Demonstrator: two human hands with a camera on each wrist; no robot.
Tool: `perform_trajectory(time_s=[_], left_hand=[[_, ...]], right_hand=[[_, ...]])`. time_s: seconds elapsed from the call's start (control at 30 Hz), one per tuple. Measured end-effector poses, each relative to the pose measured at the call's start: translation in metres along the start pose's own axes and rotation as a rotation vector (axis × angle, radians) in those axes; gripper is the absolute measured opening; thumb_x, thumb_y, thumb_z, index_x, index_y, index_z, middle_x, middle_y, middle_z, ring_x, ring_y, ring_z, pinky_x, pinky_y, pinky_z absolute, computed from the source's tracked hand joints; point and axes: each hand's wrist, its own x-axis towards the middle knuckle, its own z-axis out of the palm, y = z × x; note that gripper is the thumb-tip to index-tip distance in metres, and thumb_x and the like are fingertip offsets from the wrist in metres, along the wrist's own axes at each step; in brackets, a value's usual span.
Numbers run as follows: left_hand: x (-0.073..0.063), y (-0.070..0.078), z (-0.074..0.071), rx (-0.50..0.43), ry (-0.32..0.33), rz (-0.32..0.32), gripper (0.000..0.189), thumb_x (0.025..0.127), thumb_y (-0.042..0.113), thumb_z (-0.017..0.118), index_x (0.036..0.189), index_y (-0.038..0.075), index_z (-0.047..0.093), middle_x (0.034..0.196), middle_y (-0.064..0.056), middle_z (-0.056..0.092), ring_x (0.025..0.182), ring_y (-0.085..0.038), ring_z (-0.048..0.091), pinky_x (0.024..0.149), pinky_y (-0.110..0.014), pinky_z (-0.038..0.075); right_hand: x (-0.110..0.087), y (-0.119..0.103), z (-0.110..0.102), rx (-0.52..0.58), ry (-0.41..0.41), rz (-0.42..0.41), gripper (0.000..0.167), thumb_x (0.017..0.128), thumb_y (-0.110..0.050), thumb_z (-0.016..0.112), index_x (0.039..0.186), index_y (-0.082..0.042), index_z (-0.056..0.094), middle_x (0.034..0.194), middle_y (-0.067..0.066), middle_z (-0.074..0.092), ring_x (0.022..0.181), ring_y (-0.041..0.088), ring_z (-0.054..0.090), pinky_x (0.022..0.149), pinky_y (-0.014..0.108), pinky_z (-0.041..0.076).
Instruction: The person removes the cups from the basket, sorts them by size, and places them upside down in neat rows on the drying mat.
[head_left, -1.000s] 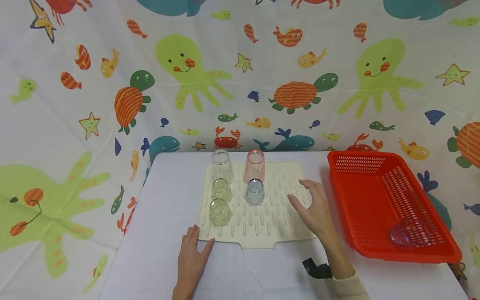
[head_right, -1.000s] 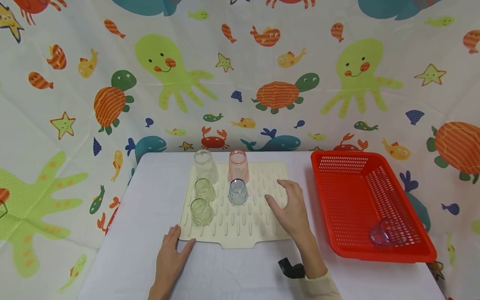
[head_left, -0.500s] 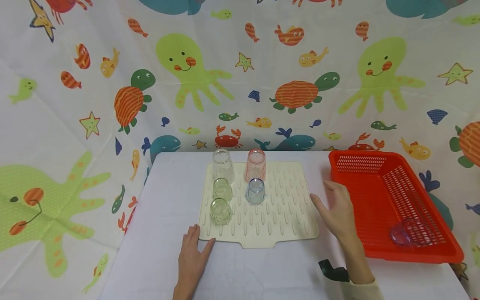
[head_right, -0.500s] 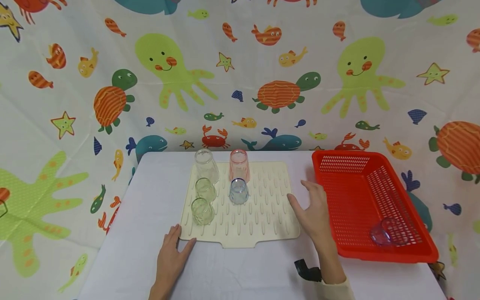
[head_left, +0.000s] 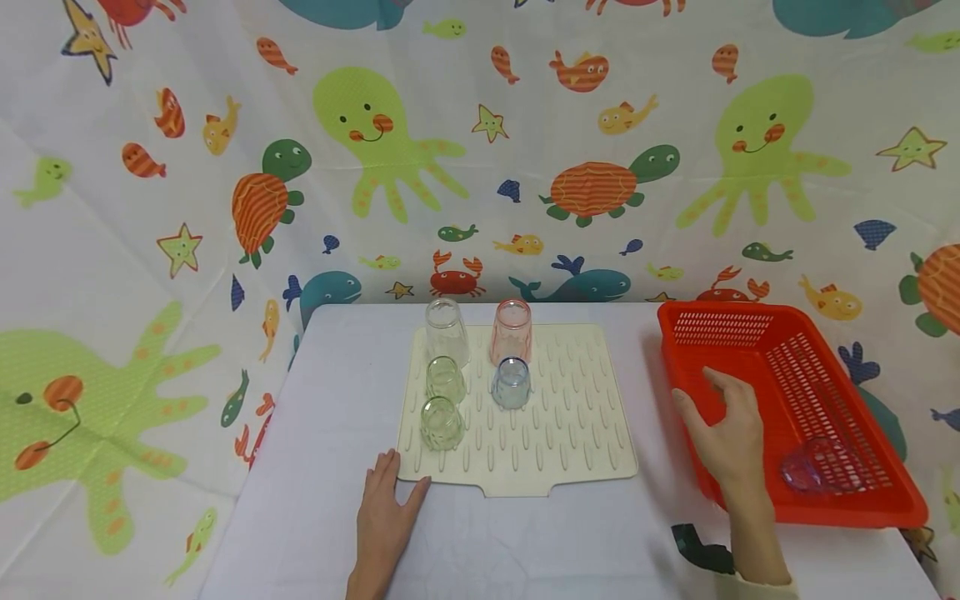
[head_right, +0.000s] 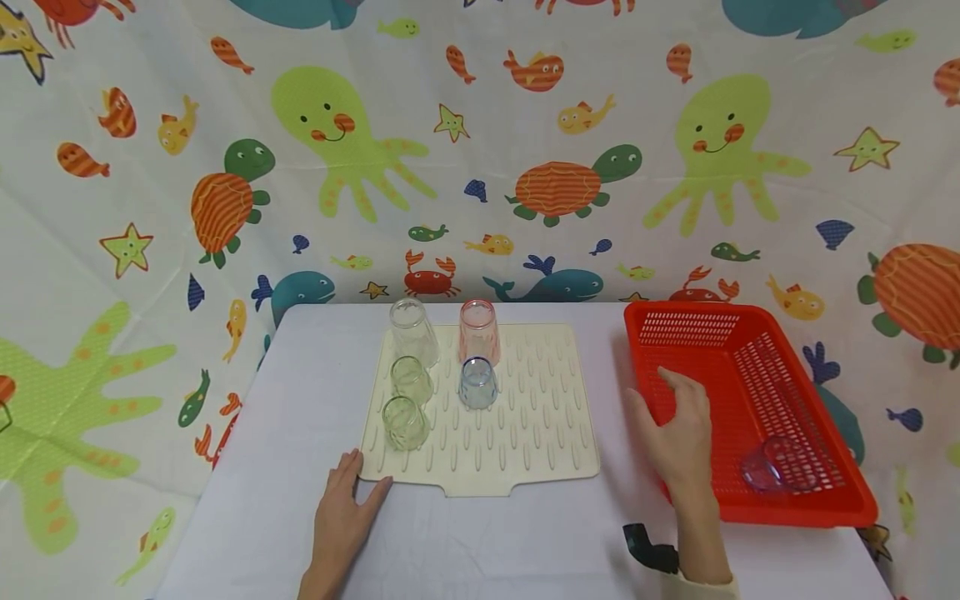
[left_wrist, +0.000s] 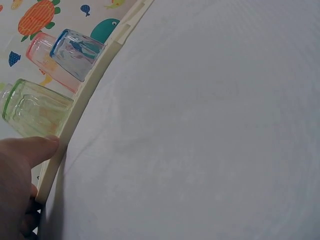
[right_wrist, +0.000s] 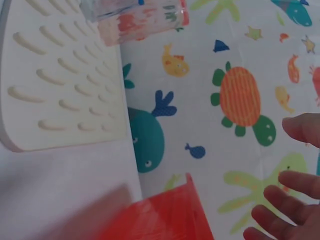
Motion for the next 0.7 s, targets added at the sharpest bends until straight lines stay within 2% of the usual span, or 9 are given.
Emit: perform_trajectory(time_s=[0.3, 0.7], left_hand=[[0.0, -0.001, -0.001, -0.002, 0.006, 0.008, 0.078, 0.089, 0.042, 0.075, 0.146, -0.004, 0.046, 0.155, -0.02, 0.045, 0.149, -0.037, 0.034, 0.128, -0.05, 0.024], [0.0, 0.0, -0.001, -0.009, 0.01, 0.019, 0.078, 0.088, 0.04, 0.076, 0.145, -0.005, 0.047, 0.154, -0.021, 0.045, 0.149, -0.038, 0.034, 0.128, -0.051, 0.024]], right_hand=[[0.003, 0.016, -0.019, 0.001, -0.008, 0.15, 0.064, 0.094, -0.039, 0.069, 0.149, -0.016, 0.045, 0.151, 0.011, 0.046, 0.134, 0.033, 0.045, 0.11, 0.065, 0.045], [0.004, 0.039, -0.039, -0.033, 0.031, 0.319, 0.067, 0.094, -0.039, 0.067, 0.152, -0.019, 0.041, 0.155, 0.009, 0.043, 0.137, 0.032, 0.041, 0.113, 0.063, 0.043]])
